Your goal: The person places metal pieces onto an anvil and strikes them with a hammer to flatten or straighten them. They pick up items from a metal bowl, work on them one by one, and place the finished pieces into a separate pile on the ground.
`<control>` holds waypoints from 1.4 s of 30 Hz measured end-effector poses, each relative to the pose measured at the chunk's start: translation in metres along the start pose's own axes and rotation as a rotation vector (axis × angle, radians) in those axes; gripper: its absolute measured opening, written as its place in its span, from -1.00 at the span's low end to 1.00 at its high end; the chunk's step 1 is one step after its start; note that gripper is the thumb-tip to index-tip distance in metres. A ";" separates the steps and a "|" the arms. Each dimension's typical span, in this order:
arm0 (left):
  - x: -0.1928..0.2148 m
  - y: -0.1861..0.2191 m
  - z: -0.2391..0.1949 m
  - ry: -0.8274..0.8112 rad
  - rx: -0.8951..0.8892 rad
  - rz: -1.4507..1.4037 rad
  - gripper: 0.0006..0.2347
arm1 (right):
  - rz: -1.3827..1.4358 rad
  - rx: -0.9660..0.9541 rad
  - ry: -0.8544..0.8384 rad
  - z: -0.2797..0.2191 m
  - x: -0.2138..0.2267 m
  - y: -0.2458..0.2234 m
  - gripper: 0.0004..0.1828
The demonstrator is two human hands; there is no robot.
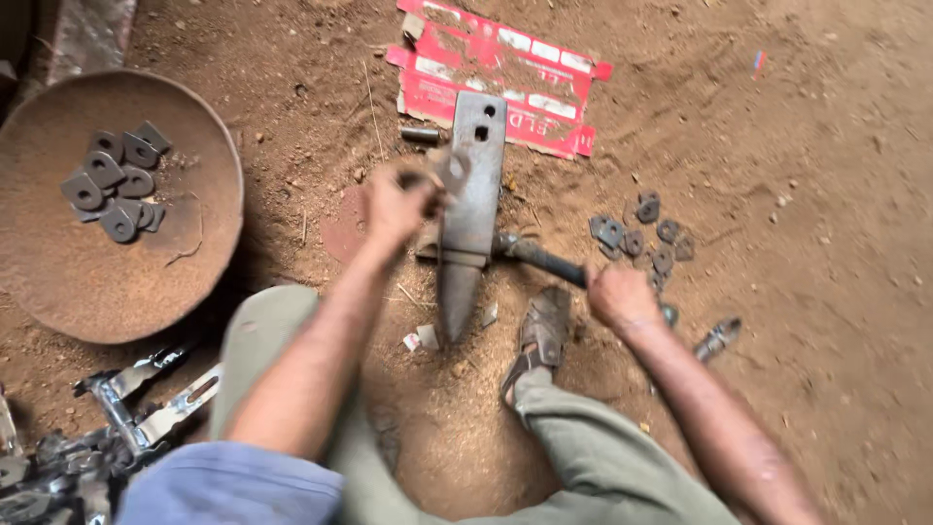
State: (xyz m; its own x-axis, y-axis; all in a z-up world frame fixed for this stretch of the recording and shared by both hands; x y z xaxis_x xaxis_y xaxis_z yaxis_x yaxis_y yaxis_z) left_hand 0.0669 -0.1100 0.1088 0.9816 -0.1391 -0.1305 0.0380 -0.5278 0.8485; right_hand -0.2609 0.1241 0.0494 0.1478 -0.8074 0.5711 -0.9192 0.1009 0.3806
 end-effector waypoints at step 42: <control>-0.039 -0.111 0.026 0.121 0.211 0.481 -0.38 | 1.567 0.971 0.916 -0.129 0.170 -0.026 -0.68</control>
State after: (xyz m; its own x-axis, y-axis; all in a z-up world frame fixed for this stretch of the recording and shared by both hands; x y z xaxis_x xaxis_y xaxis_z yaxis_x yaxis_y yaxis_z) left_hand 0.0200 -0.0683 0.0066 0.8941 -0.3153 0.3180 -0.4471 -0.5873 0.6747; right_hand -0.1649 0.0591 0.2301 -0.9715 0.1356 0.1943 -0.2238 -0.2557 -0.9405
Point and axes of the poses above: each hand's wrist, its own z-axis towards the middle knuckle, its own x-axis out of the back of the hand, y = z × x, the point moved 8 cm from there along z, towards the middle knuckle, and after that the axes turned 12 degrees about -z, right-handed, at the moved point
